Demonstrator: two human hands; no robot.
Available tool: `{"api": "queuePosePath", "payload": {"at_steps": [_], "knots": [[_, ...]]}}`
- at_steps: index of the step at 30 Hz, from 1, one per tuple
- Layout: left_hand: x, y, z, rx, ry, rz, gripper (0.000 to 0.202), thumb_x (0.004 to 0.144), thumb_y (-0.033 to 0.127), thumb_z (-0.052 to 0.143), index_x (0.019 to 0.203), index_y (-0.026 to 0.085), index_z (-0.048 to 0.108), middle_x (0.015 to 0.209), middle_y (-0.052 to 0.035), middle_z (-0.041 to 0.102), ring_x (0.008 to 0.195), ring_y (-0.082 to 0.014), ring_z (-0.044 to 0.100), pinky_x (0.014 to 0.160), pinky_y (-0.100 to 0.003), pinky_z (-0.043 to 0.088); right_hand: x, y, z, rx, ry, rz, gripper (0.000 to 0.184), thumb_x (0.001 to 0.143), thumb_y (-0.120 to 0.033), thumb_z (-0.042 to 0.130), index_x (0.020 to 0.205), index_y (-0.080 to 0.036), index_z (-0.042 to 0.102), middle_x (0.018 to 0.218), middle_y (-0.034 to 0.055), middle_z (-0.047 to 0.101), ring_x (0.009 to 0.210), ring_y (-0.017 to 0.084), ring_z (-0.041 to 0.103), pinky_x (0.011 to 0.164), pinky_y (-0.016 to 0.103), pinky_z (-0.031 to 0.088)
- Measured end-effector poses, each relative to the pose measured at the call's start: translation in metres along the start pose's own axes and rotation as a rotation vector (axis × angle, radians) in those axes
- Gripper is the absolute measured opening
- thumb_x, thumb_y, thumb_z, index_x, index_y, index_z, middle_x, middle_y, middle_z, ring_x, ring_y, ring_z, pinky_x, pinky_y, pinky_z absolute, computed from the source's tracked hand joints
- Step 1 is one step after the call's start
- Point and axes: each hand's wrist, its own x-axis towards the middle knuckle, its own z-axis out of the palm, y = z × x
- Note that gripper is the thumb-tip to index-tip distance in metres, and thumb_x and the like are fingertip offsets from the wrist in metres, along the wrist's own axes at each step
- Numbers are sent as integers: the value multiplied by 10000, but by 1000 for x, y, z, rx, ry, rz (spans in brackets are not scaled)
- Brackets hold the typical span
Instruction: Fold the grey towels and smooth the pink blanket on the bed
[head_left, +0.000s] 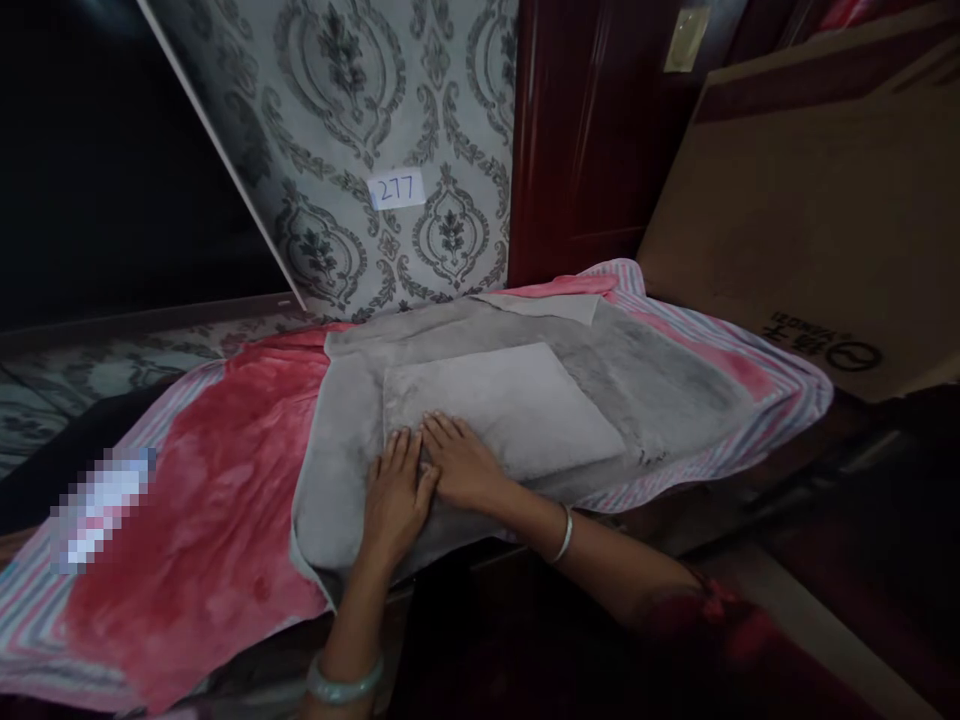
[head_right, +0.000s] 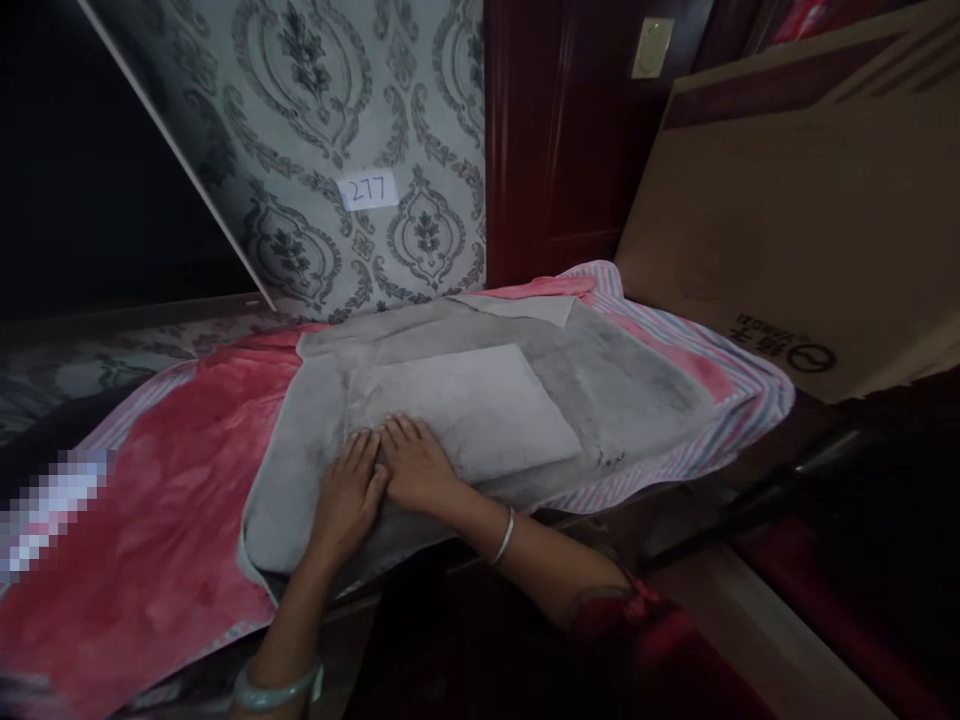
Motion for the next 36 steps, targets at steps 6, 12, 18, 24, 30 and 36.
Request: {"api": "queuePosePath", "payload": {"at_steps": [6, 12, 18, 24, 30, 36], "knots": [[-1, -7, 6, 35, 45, 35, 566, 991, 409, 351, 1465, 124, 474, 1561, -167, 417, 1473, -305, 340, 1156, -550, 350, -43, 75, -18, -48, -35, 275, 649, 1000, -449, 364, 1531, -76, 381, 1603, 147, 325, 1496, 261, 272, 1208, 457, 240], [-3, -8, 10, 5, 91, 36, 553, 977, 392, 368, 1461, 150, 480, 1564, -144, 423, 1471, -298, 344, 1166, -543, 341, -122, 167, -15, -114, 90, 553, 620, 1011, -420, 261, 1508, -85, 420, 1565, 155, 402, 1460, 265, 353, 1177, 478, 312], [-1, -11, 10, 22, 78, 40, 558, 974, 382, 355, 1448, 124, 495, 1555, -161, 429, 1468, -309, 348, 1151, -558, 359, -156, 212, -7, 24, 198, 529, 648, 1006, -483, 219, 1499, -122, 437, 1508, 155, 486, 1414, 283, 429, 1145, 524, 371], [-5, -7, 8, 21, 59, 9, 547, 973, 363, 378, 1462, 140, 483, 1569, -152, 407, 1477, -297, 336, 1157, -554, 353, -108, 192, -20, 47, 353, 430, 647, 1005, -482, 266, 1516, -114, 416, 1520, 181, 464, 1426, 310, 405, 1159, 543, 347], [16, -10, -13, -52, -46, -50, 517, 981, 312, 358, 1462, 167, 480, 1575, -149, 398, 1468, -280, 357, 1179, -588, 290, -9, 106, -43, 101, 120, 173, 548, 999, -329, 332, 1517, -175, 422, 1624, 141, 290, 1499, 274, 262, 1166, 558, 291], [89, -28, -22, -25, -117, -103, 544, 950, 235, 371, 1478, 125, 440, 1578, -176, 380, 1485, -267, 323, 1182, -559, 290, 87, 53, -41, 62, -17, 38, 523, 974, -223, 379, 1481, -115, 449, 1605, 156, 332, 1480, 289, 299, 1160, 546, 296]]}}
